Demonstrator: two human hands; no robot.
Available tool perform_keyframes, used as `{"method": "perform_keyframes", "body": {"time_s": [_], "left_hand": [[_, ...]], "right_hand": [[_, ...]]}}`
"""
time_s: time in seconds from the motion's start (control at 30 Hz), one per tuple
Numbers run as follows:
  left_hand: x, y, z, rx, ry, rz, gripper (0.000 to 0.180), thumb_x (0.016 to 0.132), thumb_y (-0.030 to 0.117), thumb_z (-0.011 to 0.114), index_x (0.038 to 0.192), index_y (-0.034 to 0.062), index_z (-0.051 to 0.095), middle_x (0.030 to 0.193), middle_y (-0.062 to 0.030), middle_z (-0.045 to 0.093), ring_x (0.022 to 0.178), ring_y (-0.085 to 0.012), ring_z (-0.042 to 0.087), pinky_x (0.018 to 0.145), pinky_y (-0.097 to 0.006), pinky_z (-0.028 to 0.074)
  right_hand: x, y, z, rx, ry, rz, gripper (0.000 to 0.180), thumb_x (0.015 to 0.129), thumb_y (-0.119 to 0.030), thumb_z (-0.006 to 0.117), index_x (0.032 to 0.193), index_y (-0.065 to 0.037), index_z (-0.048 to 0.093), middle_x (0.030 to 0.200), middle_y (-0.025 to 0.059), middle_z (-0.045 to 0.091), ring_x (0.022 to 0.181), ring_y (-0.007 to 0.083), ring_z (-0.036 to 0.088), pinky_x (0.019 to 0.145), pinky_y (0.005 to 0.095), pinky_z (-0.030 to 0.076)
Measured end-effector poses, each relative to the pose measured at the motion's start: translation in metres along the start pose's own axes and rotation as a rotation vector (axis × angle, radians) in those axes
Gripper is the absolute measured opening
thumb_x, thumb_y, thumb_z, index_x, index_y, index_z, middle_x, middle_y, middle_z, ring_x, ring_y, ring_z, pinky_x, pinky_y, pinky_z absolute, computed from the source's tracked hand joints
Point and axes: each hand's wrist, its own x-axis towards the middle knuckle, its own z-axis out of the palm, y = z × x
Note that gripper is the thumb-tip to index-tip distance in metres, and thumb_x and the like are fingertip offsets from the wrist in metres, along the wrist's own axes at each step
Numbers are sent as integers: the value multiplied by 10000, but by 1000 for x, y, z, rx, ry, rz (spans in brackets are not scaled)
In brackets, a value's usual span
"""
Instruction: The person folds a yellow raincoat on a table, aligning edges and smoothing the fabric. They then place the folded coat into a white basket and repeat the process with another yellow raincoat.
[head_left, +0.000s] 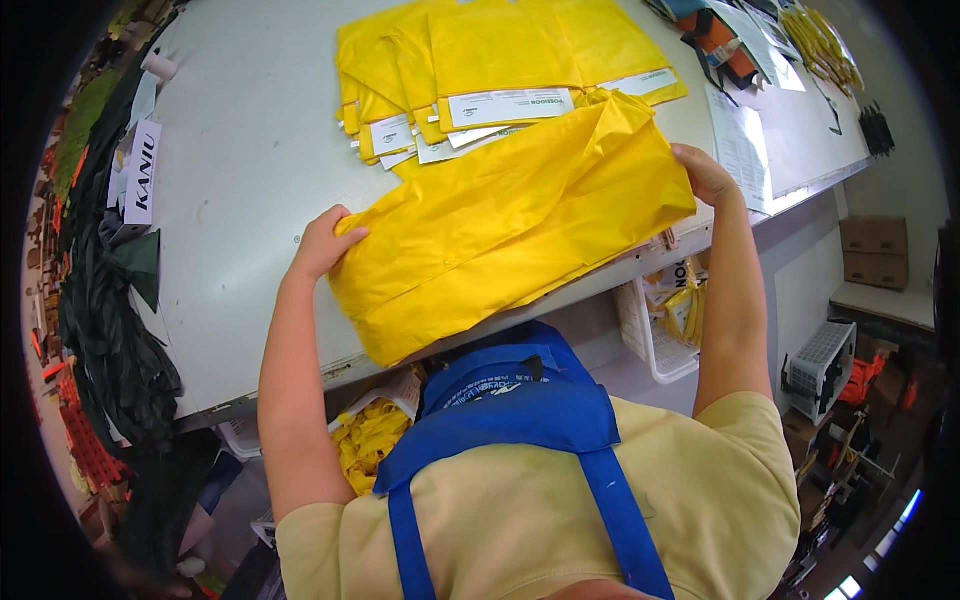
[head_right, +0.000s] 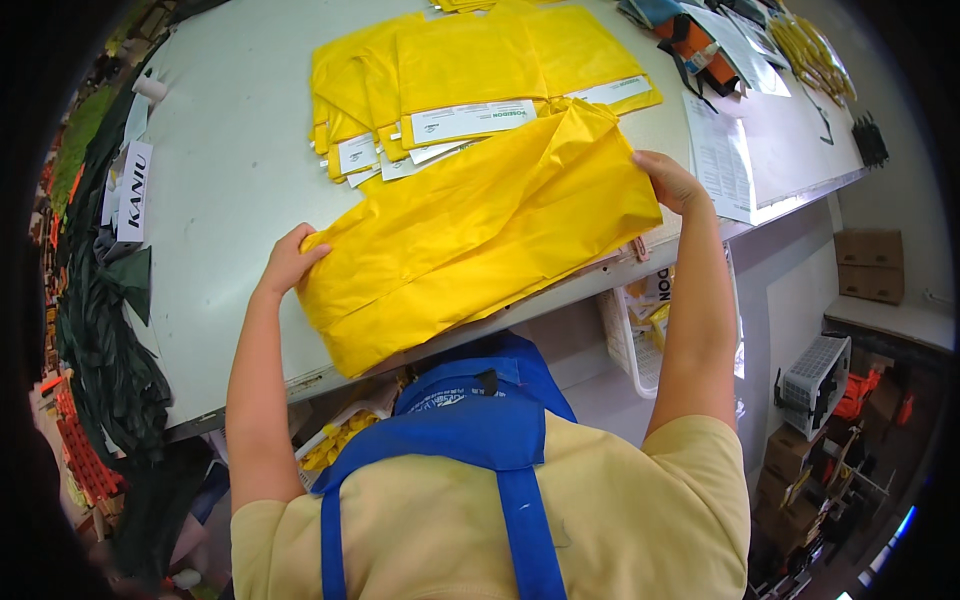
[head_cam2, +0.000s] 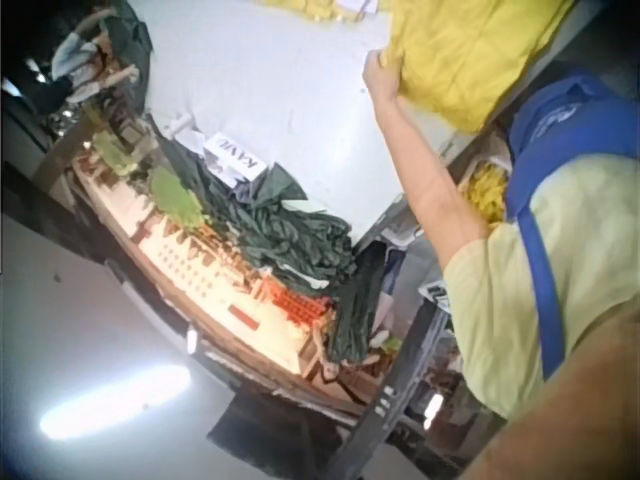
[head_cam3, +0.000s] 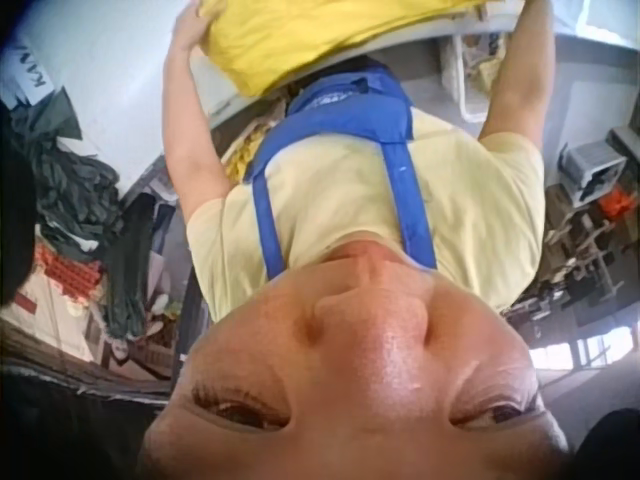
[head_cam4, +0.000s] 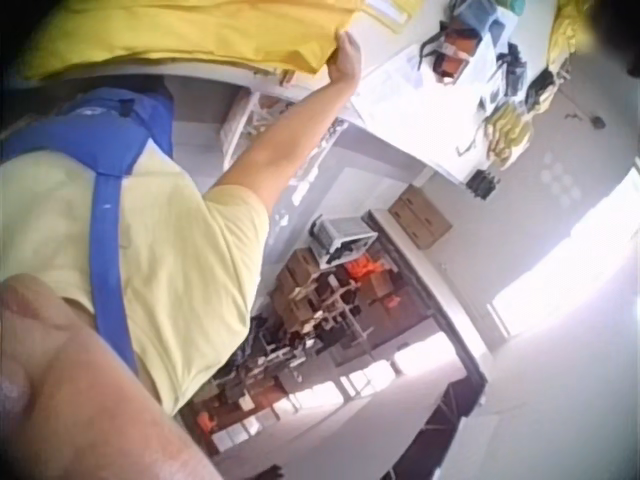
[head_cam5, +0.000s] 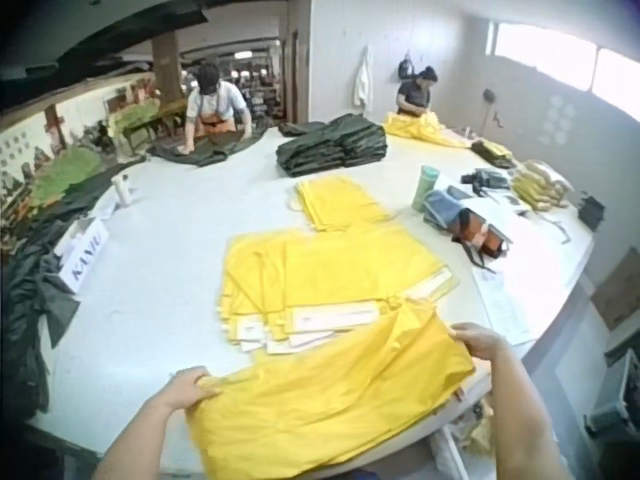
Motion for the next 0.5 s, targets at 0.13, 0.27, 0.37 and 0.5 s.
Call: {"method": "perform_keyframes", "body": {"time_s": [0.13,0.27,0.37,0.5], "left_hand": [[-17,-29,-15,-258,99,-18,286,764,233,731,850,36,543,754,-39,600,710,-137,538,667,-278,453],[-20,-38,-7,219,325,106,436,762,265,722,1120,75,562,1044,-128,609,964,-234,574,851,-356,459],[-32,-28,28,334,541,205,604,798,350,664,1328,151,453,1320,-172,451,1215,-348,420,1014,-444,342],[-86,29,88,626,341,197,645,811,493,582,1394,298,386,1508,-166,173,1379,-419,112,1087,-585,78]], "right_hand": [[12,-16,14,-292,-40,-208,461,834,-165,635,1245,-2,503,1115,97,612,957,180,600,875,311,473],[43,-20,39,-650,90,-120,458,839,-154,623,1250,3,494,1119,90,606,980,180,590,879,294,455],[64,-12,34,-647,182,-81,465,830,-196,635,1241,-19,510,1067,144,625,964,218,599,840,320,464],[57,-15,34,-750,384,-128,583,804,-296,677,1261,6,476,1125,203,597,1037,272,580,863,352,468]]}}
